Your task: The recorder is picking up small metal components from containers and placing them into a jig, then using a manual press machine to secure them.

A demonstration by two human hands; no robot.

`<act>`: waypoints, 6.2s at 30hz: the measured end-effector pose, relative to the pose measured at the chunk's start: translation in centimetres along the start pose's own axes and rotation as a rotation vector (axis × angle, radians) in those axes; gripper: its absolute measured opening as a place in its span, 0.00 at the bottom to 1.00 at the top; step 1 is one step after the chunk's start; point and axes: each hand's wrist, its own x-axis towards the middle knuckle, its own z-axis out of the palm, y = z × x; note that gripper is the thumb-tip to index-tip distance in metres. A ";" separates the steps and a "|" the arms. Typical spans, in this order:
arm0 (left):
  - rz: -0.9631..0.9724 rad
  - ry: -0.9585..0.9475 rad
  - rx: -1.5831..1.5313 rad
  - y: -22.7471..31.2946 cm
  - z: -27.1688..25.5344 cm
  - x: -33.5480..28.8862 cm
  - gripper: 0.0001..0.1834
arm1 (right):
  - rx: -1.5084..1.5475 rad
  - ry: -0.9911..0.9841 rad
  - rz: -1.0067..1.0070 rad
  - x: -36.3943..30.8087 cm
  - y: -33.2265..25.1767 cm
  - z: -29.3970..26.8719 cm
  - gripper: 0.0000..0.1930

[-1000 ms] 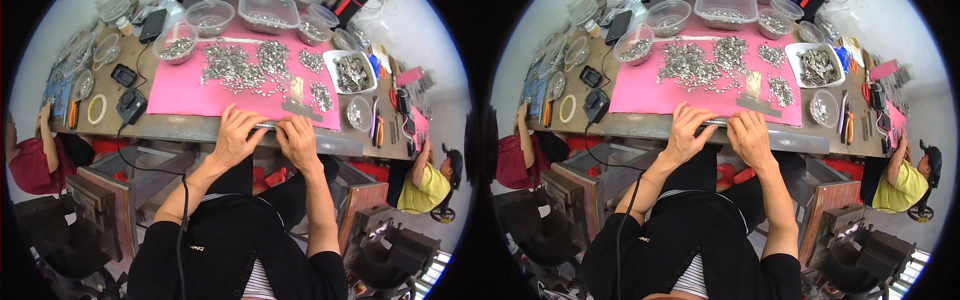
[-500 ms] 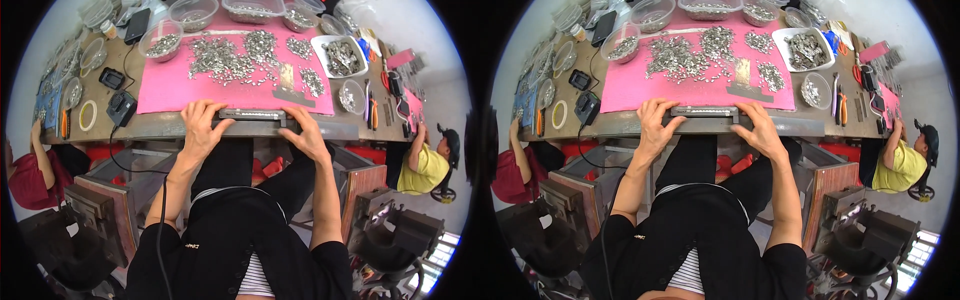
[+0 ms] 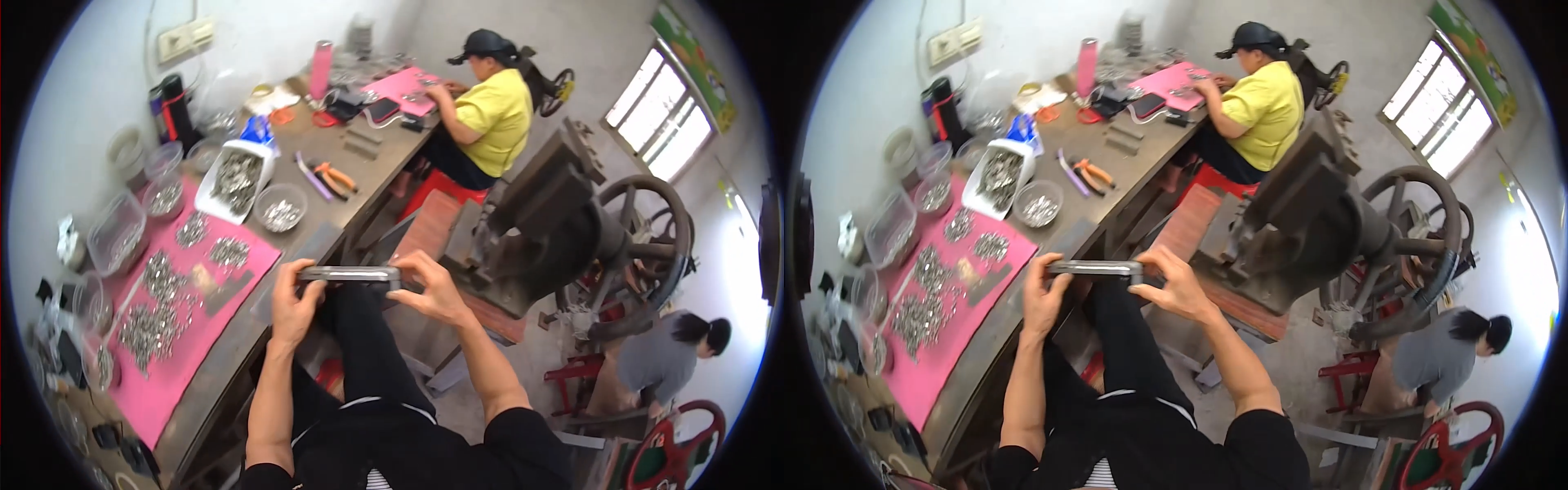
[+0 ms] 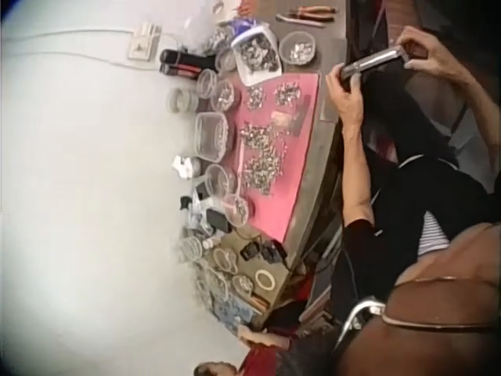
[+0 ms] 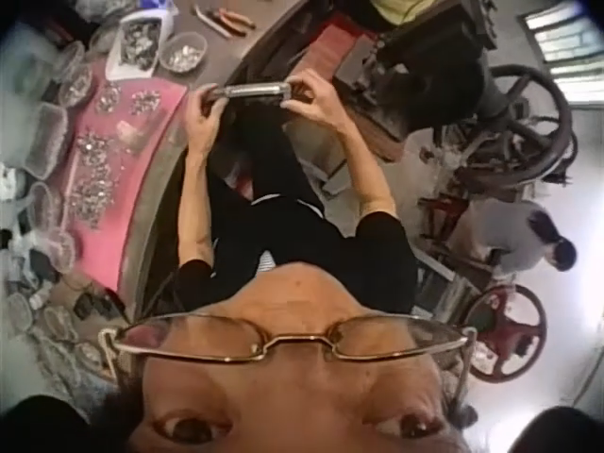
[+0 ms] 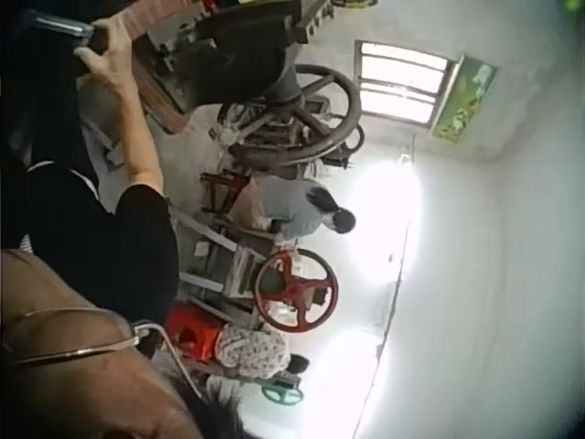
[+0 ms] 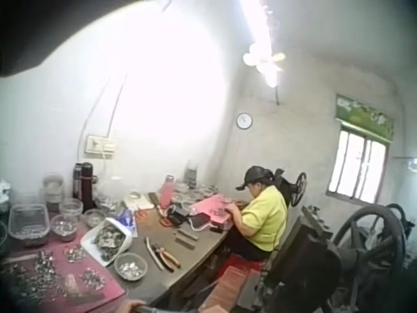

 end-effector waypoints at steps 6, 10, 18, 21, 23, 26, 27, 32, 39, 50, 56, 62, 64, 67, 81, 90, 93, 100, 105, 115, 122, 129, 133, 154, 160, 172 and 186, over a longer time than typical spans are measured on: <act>0.038 -0.375 -0.216 -6.0 15.7 6.8 0.24 | -0.094 0.402 0.355 -8.8 3.6 -6.6 0.20; 0.009 -0.525 -0.196 -5.9 23.3 8.8 0.22 | -0.193 0.592 0.402 -11.1 5.7 -8.2 0.19; 0.101 -0.588 -0.191 -7.1 30.3 12.1 0.19 | -0.322 0.651 0.448 -9.0 6.5 -6.3 0.25; 0.045 -0.700 -0.162 -6.9 31.6 12.7 0.20 | -0.394 0.625 0.424 -7.5 7.6 -5.5 0.31; -0.018 -0.764 -0.088 -6.4 32.0 12.4 0.20 | -0.394 0.633 0.397 -7.1 8.3 -4.9 0.32; -0.017 -0.798 0.011 -7.5 31.8 12.2 0.22 | -0.400 0.641 0.387 -6.6 8.2 -4.4 0.30; 0.048 -0.781 -0.057 -7.2 31.5 11.7 0.22 | -0.368 0.624 0.428 -6.9 8.1 -4.4 0.29; -0.028 -0.815 -0.180 -5.6 26.5 9.6 0.29 | -0.546 0.675 0.239 -9.7 0.9 -9.1 0.20; 0.254 -0.969 0.109 -3.5 24.2 6.5 0.63 | -0.965 1.600 0.022 -19.2 -3.1 -20.0 0.25; 0.328 -0.864 0.172 -4.5 25.3 6.8 0.62 | -0.664 1.301 0.523 -18.7 -7.0 -26.4 0.11; 0.395 -0.896 0.278 -4.0 27.5 7.9 0.62 | -0.700 1.039 0.705 -15.2 -11.3 -36.9 0.17; 0.426 -0.904 0.342 -4.5 28.8 8.7 0.62 | -0.484 0.847 0.804 -12.3 -12.0 -42.8 0.16; 0.422 -0.900 0.341 -4.3 29.1 9.0 0.62 | -0.477 0.847 0.784 -11.7 -11.8 -43.5 0.16; 0.395 -0.908 0.330 -4.3 29.4 9.3 0.61 | -0.373 0.843 0.772 -12.1 -11.8 -43.3 0.15; 0.399 -0.911 0.352 -4.5 29.4 9.4 0.59 | -0.526 1.044 0.693 -15.1 -11.7 -34.2 0.15; 0.380 -0.921 0.364 -4.5 29.1 10.3 0.60 | -0.530 0.899 0.744 -11.4 -11.9 -40.6 0.13; 0.382 -0.957 0.392 -3.8 29.7 10.4 0.59 | -0.810 1.321 0.314 -18.4 -6.4 -26.7 0.15; 0.239 -1.024 0.212 -5.0 27.6 12.0 0.53 | -0.739 1.015 0.646 -13.7 -11.2 -33.4 0.26; 0.109 -0.685 -0.225 -7.9 32.4 15.7 0.28 | -0.896 0.924 0.568 -10.4 -12.3 -39.2 0.37; 0.438 -1.003 0.380 -3.0 28.5 15.7 0.29 | -0.934 0.716 0.548 -8.5 -11.7 -43.3 0.24; 0.713 -0.704 0.396 -1.6 25.3 9.0 0.15 | -1.205 0.674 0.026 -5.0 -10.6 -28.4 0.14; 0.541 -0.259 0.446 1.0 11.6 4.5 0.15 | -0.205 0.037 0.194 -2.7 0.0 -9.9 0.32; 0.415 -0.061 0.607 3.4 3.3 1.5 0.16 | -0.085 -0.021 -0.136 2.4 0.6 -1.4 0.27; 0.088 0.496 1.000 0.7 -16.3 -11.9 0.12 | 0.226 -0.305 -0.320 7.9 -4.3 24.3 0.15; 0.120 0.535 1.067 0.3 -16.4 -11.5 0.10 | 0.200 -0.314 -0.398 8.0 -4.5 25.3 0.21; 0.252 0.519 1.236 -0.5 -15.7 -11.5 0.18 | 0.096 -0.181 -0.457 7.3 -4.5 26.1 0.25; -0.264 0.968 -0.185 3.2 -18.2 -20.9 0.18 | 0.026 -0.142 -0.488 6.8 -4.0 26.3 0.26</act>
